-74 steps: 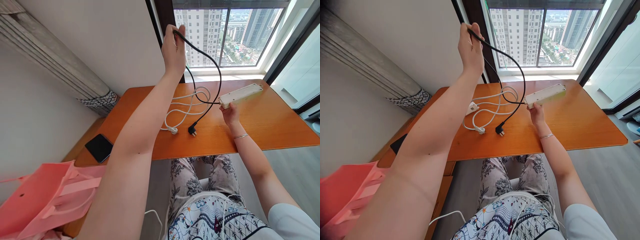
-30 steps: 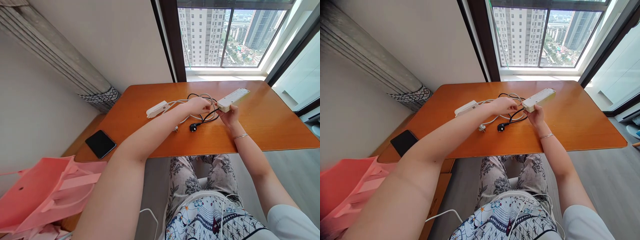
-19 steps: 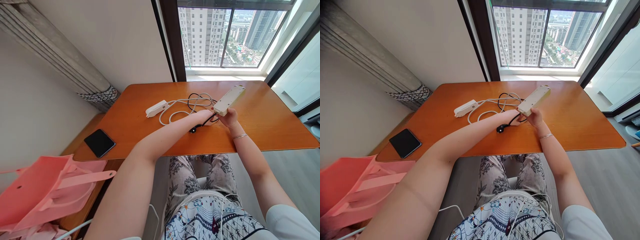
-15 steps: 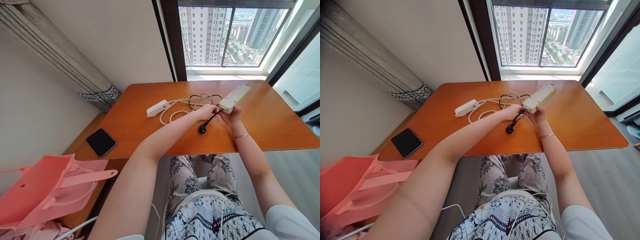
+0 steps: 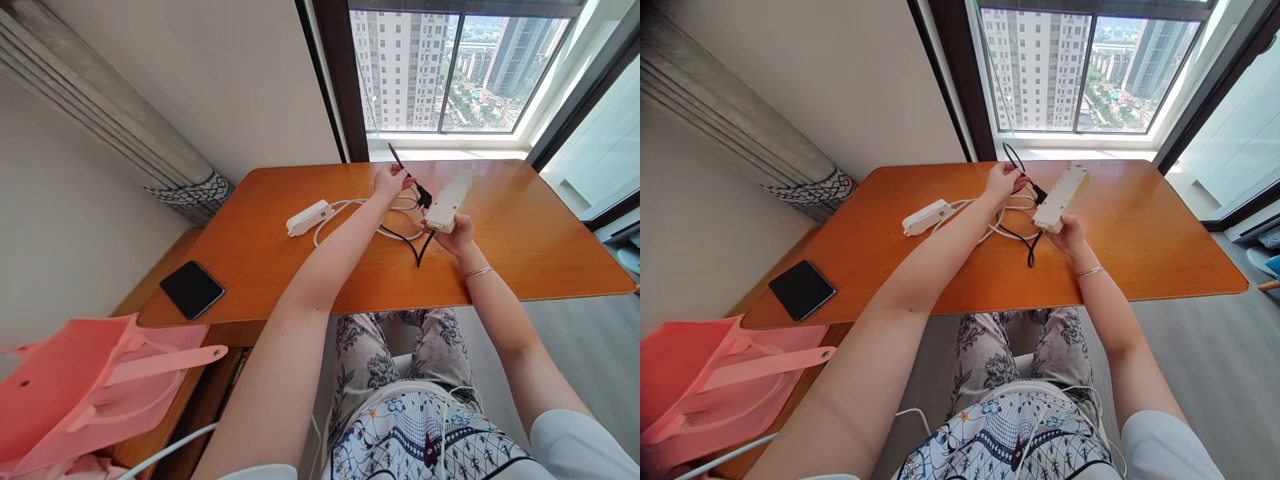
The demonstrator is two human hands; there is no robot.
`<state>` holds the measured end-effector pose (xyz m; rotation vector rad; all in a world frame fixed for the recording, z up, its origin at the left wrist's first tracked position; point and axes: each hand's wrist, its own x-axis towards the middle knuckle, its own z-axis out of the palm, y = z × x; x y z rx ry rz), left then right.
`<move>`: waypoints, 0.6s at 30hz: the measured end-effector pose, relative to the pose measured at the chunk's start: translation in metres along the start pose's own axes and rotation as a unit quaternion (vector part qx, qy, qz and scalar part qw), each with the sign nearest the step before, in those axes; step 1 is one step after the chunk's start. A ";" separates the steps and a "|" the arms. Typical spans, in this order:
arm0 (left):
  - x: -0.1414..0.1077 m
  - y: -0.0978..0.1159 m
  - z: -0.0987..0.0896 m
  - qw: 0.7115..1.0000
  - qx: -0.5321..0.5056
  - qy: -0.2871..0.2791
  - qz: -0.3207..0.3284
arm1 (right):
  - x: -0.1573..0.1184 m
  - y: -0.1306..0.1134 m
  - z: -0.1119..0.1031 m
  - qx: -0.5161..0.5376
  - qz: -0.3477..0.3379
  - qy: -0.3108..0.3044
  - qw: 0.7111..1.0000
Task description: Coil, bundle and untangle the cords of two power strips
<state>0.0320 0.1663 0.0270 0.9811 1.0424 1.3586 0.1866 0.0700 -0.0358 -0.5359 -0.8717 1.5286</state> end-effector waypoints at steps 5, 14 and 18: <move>0.019 0.015 -0.022 0.990 -0.100 0.098 -0.016 | 0.000 -0.005 -0.007 0.019 0.014 -0.015 1.000; 0.044 0.000 -0.057 0.960 -0.174 0.216 -0.029 | 0.002 -0.002 -0.013 0.028 0.038 -0.057 0.997; 0.042 -0.006 -0.065 0.967 -0.133 0.207 -0.062 | 0.001 -0.003 -0.012 0.029 0.033 -0.050 0.998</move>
